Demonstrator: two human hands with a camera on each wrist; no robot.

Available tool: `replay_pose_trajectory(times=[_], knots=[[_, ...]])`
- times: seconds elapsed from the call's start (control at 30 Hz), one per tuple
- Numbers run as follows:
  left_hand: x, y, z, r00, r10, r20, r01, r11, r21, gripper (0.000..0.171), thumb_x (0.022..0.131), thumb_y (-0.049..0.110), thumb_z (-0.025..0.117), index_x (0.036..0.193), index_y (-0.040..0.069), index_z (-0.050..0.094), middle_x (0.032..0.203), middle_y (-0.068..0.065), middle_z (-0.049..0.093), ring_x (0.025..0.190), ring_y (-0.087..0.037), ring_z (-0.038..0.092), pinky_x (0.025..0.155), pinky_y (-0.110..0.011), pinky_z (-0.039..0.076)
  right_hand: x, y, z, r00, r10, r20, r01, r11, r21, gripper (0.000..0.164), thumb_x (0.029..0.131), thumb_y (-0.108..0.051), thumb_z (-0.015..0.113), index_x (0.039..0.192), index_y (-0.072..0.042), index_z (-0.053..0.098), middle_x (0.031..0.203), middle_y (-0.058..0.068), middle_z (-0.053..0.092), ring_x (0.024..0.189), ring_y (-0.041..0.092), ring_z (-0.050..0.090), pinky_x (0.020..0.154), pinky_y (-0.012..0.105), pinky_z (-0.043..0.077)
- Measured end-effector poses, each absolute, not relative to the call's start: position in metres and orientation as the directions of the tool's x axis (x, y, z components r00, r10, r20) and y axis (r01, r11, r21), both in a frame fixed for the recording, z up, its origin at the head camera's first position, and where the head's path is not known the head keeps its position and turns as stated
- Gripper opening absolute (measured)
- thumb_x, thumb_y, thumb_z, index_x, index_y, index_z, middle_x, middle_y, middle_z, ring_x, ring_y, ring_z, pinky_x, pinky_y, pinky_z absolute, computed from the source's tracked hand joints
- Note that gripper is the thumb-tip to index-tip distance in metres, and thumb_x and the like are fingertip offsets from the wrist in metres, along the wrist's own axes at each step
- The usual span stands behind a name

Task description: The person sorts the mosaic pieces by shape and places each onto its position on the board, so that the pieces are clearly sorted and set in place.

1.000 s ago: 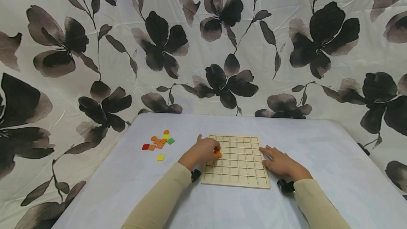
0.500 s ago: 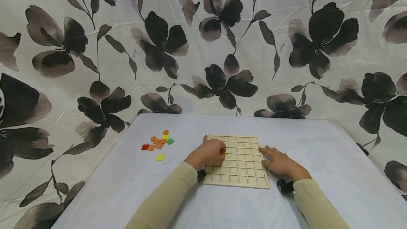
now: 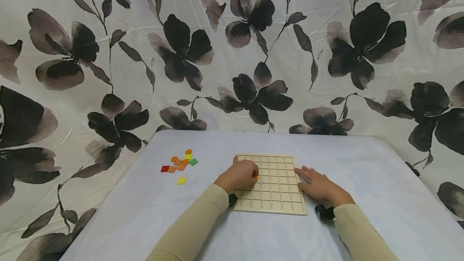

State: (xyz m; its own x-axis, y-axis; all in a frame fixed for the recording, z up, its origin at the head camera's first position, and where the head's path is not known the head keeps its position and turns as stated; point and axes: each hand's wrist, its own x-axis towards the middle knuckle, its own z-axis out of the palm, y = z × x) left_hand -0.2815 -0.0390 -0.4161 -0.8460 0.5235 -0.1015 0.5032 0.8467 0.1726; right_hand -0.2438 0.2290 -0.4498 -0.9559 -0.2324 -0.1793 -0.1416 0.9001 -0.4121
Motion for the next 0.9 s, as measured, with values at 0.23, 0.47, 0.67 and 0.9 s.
replay_pose_trajectory(times=[0.23,0.47,0.67,0.9], knots=[[-0.2817,-0.0345,-0.4179,-0.848,0.516,-0.122,0.493,0.852,0.179,0.01,0.091,0.023,0.067,0.098,0.019,0.073,0.083,0.01,0.067,0.086,-0.009,0.06,0.114,-0.066,0.015,-0.2434,0.2287,-0.4509,-0.953,-0.242,-0.183,-0.147,0.896,-0.42,0.058,0.095,-0.031,0.05,0.148,-0.011,0.038,0.155,0.027,0.026,0.143,0.05,0.019,0.108,0.073,0.014],[-0.2849,-0.0307,-0.42,-0.848,0.517,-0.119,0.499,0.853,0.152,0.009,0.09,0.024,0.069,0.096,0.02,0.073,0.085,0.009,0.067,0.087,-0.01,0.061,0.113,-0.066,0.018,-0.2422,0.2275,-0.4479,-0.954,-0.24,-0.18,-0.148,0.897,-0.416,0.058,0.095,-0.031,0.05,0.148,-0.011,0.038,0.155,0.027,0.026,0.143,0.05,0.019,0.109,0.073,0.014],[-0.2862,-0.0288,-0.4205,-0.849,0.517,-0.109,0.5,0.853,0.15,0.01,0.09,0.023,0.069,0.098,0.02,0.074,0.089,0.009,0.069,0.09,-0.01,0.061,0.113,-0.066,0.019,-0.2435,0.2281,-0.4474,-0.957,-0.231,-0.177,-0.14,0.9,-0.413,0.058,0.095,-0.031,0.05,0.148,-0.011,0.038,0.155,0.026,0.026,0.143,0.05,0.018,0.109,0.072,0.013],[-0.2859,-0.031,-0.4222,-0.844,0.524,-0.114,0.505,0.848,0.163,0.011,0.09,0.023,0.068,0.099,0.02,0.074,0.092,0.008,0.069,0.091,-0.011,0.061,0.112,-0.065,0.024,-0.2436,0.2276,-0.4481,-0.958,-0.221,-0.184,-0.129,0.902,-0.412,0.058,0.095,-0.031,0.05,0.148,-0.012,0.038,0.155,0.026,0.026,0.143,0.05,0.018,0.11,0.072,0.013]])
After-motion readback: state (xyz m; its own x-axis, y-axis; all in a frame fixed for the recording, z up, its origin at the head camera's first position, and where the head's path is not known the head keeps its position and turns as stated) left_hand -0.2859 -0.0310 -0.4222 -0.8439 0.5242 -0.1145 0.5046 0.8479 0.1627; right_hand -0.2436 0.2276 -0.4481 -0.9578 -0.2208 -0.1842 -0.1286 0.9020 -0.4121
